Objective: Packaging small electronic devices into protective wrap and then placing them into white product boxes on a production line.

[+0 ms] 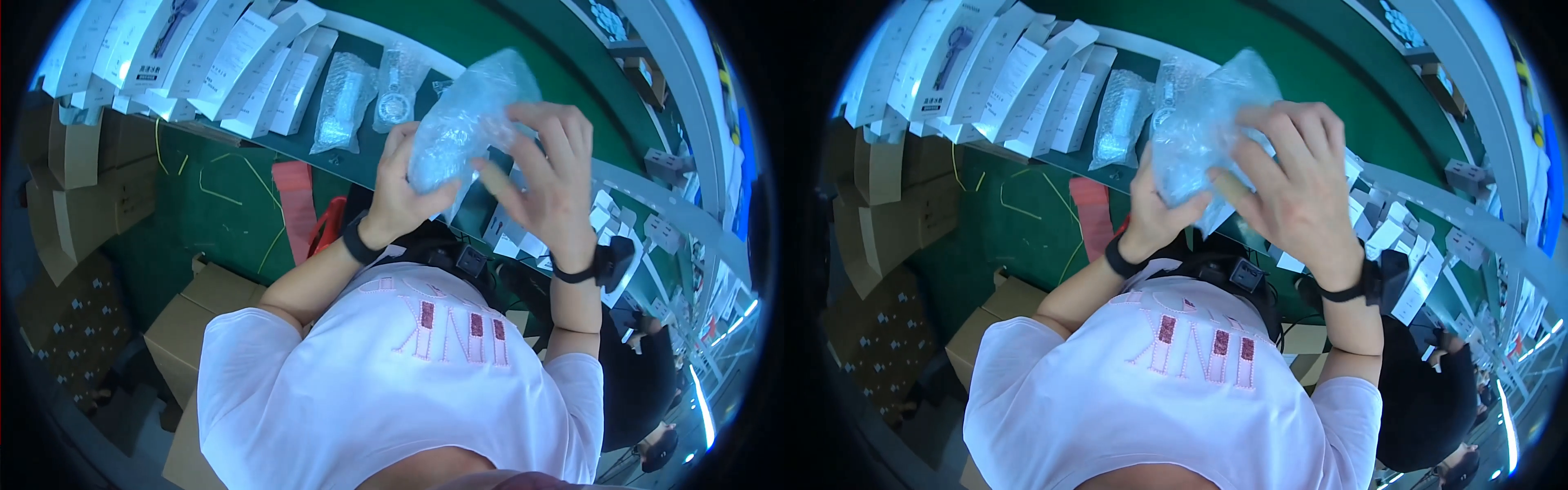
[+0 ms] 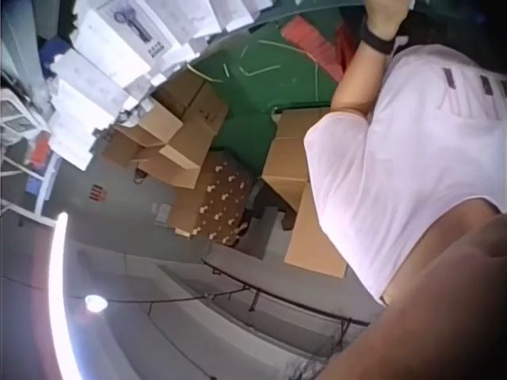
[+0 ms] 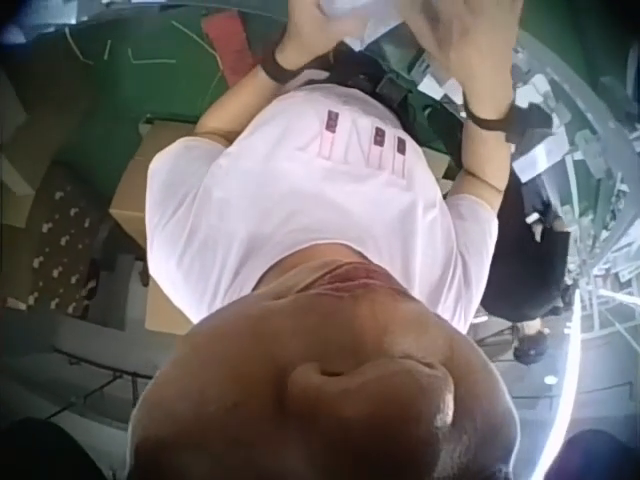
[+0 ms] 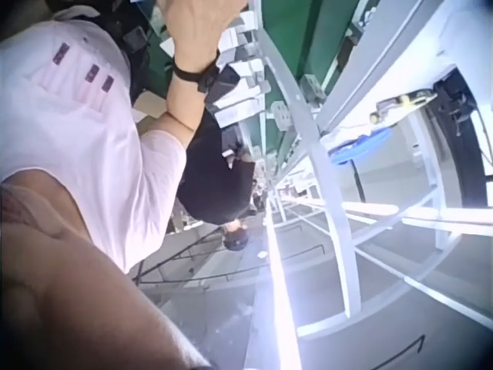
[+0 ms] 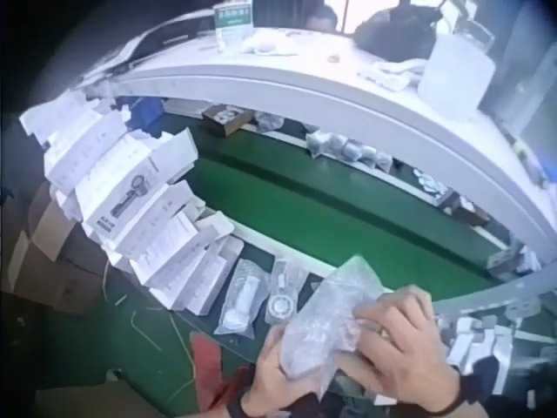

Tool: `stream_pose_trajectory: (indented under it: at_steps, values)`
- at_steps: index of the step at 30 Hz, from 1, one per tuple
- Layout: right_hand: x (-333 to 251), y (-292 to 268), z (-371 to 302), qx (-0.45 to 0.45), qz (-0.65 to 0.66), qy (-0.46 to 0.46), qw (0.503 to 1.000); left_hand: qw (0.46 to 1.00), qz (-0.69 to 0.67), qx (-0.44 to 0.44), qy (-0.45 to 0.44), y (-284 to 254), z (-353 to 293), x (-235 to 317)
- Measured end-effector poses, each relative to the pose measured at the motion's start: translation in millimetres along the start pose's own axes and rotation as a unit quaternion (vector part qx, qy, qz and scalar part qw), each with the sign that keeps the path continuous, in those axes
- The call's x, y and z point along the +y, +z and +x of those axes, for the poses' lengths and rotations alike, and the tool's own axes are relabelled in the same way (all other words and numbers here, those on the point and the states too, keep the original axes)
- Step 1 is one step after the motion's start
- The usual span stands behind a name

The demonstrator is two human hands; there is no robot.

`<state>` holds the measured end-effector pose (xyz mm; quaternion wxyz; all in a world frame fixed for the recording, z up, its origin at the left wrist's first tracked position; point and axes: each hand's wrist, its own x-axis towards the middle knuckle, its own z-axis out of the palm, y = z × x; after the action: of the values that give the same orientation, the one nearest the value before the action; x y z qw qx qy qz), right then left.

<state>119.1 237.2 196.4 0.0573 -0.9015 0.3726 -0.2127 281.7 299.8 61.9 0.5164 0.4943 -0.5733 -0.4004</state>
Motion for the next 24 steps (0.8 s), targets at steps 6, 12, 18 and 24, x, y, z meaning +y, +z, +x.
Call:
stream_pose_trajectory:
  at_steps: [6, 12, 18, 24]
  values:
    - [-6.1, -63.8, -7.6, 0.052, 0.007, 0.027, 0.998, 0.945, -0.268, -0.121, -0.144, -12.1, -4.2, 43.5]
    - [-25.4, -71.6, -19.0, 0.106, -0.016, -0.016, 0.994, 0.752, -0.556, -0.196, -0.294, -6.9, 0.8, 62.3]
    - [-36.2, -72.7, -20.2, 0.143, -0.024, 0.011, 0.989, 0.749, -0.536, -0.238, -0.307, -6.8, 4.7, 72.0]
    - [-36.6, -72.1, -27.6, 0.127, -0.001, 0.04, 0.991, 0.807, -0.483, -0.208, -0.269, -5.3, -1.8, 66.5]
